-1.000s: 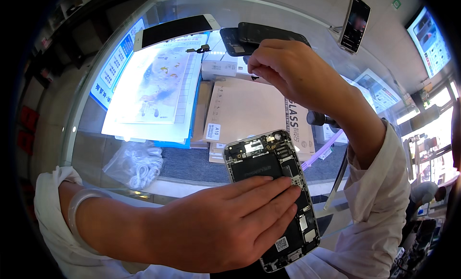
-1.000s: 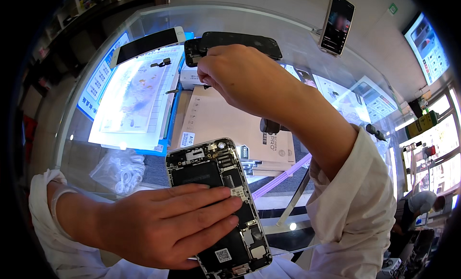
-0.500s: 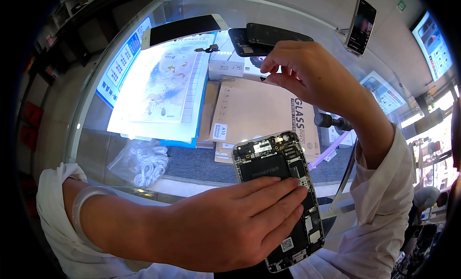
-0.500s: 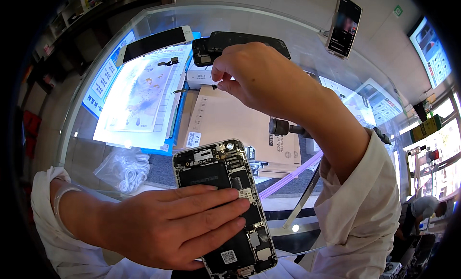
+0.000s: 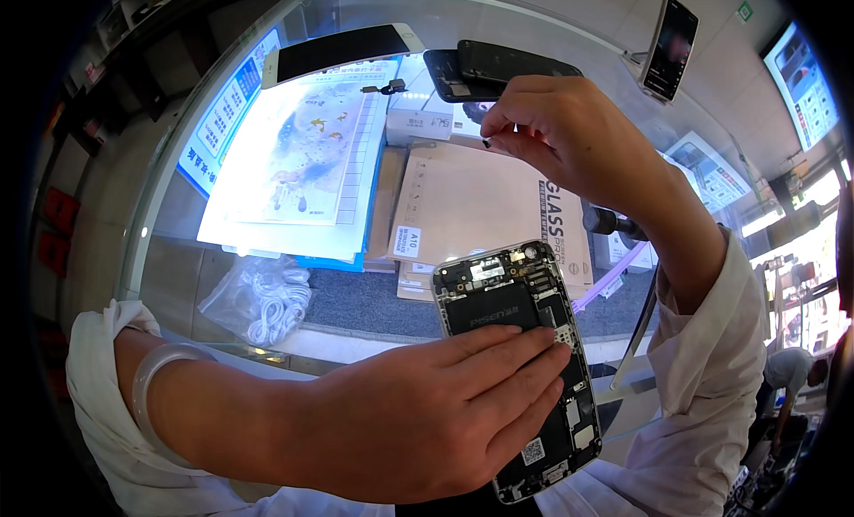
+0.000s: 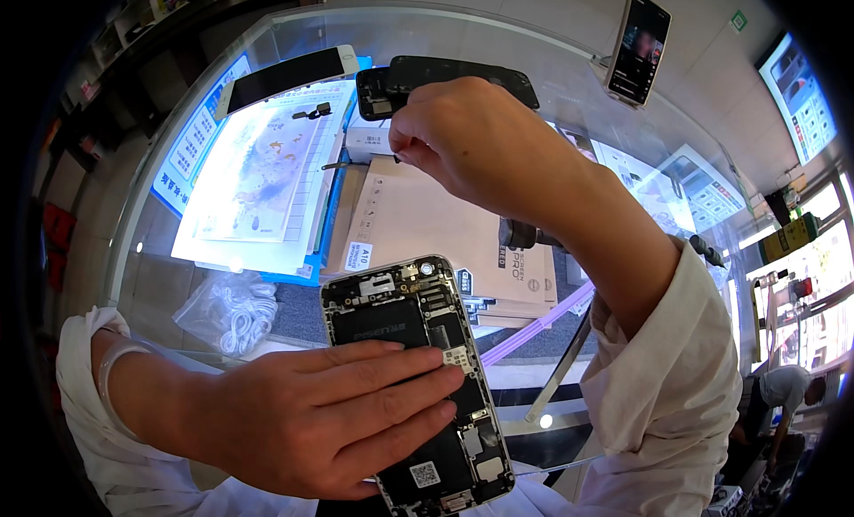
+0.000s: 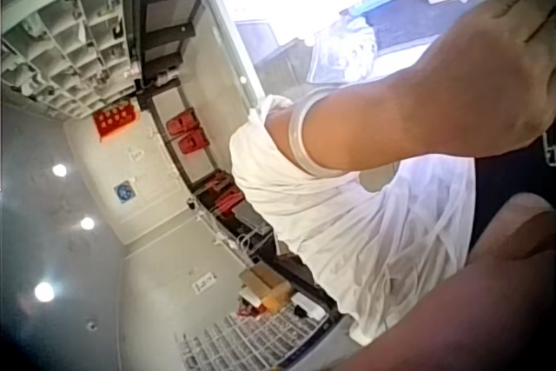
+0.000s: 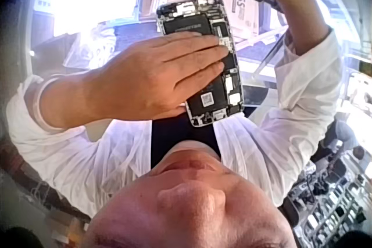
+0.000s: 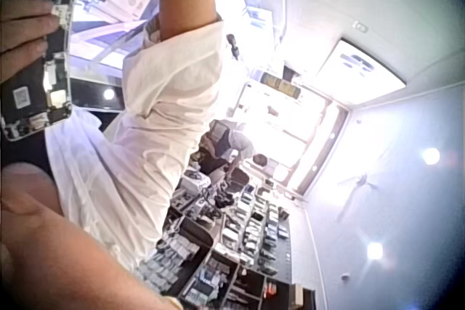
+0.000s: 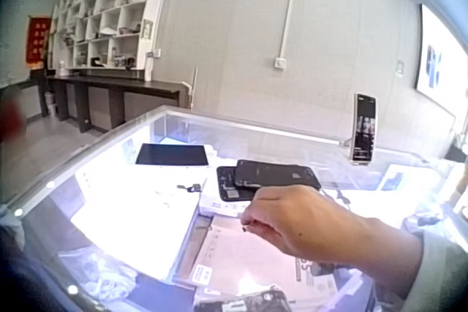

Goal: The person uses a screwdriver to remove and replace screws on a smartphone chassis. They handle a small component by hand and use the tool to secure it back into the phone housing.

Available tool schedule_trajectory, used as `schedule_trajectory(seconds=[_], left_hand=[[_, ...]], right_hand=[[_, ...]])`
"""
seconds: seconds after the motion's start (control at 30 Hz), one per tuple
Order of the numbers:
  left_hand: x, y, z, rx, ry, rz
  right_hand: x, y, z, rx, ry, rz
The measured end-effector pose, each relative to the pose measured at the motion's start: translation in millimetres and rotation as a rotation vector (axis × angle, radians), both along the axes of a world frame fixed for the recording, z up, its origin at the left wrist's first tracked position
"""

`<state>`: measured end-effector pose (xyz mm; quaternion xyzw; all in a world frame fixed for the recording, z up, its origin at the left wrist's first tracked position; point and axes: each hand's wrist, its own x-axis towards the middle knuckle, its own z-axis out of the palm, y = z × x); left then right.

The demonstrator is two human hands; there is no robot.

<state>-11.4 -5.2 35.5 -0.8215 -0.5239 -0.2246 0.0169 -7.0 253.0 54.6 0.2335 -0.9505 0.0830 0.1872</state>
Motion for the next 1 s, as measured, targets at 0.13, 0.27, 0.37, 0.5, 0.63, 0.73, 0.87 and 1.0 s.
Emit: schedule_trajectory(seconds=[0.13,0.27,0.37,0.5,0.63,0.73,0.87,1.0], left_hand=[[-0.2,0.3,-0.7,-0.001,-0.010,-0.001],[-0.1,1.1,0.4,-0.021,-0.018,-0.005],[1.3,-0.2,4.0,-0.076,-0.077,0.015],[2.4,0.3,6.0,-0.082,-0.101,0.023],[2.9,0.0,4.6,-0.082,-0.115,0.025],[1.4,0.7,1.3,-0.029,-0.054,0.009],[0.5,0.3,-1.1,-0.025,-0.030,-0.002],[-0.1,-0.6,-1.2,-0.009,-0.006,-0.003]], right_hand=[[-1.3,0.3,0.4,0.022,0.010,0.005],[-1.5,-0.3,1.1,0.053,0.014,-0.007],[-1.7,-1.4,0.5,0.062,0.025,-0.013],[-3.1,-2.4,-0.8,0.068,0.039,0.002],[-4.4,-2.1,-1.1,0.115,0.046,0.008],[-3.7,-2.0,-0.4,0.134,0.046,0.008],[-0.9,-3.8,4.7,0.128,0.064,0.006],[9.0,-12.5,17.0,0.121,0.053,0.039]])
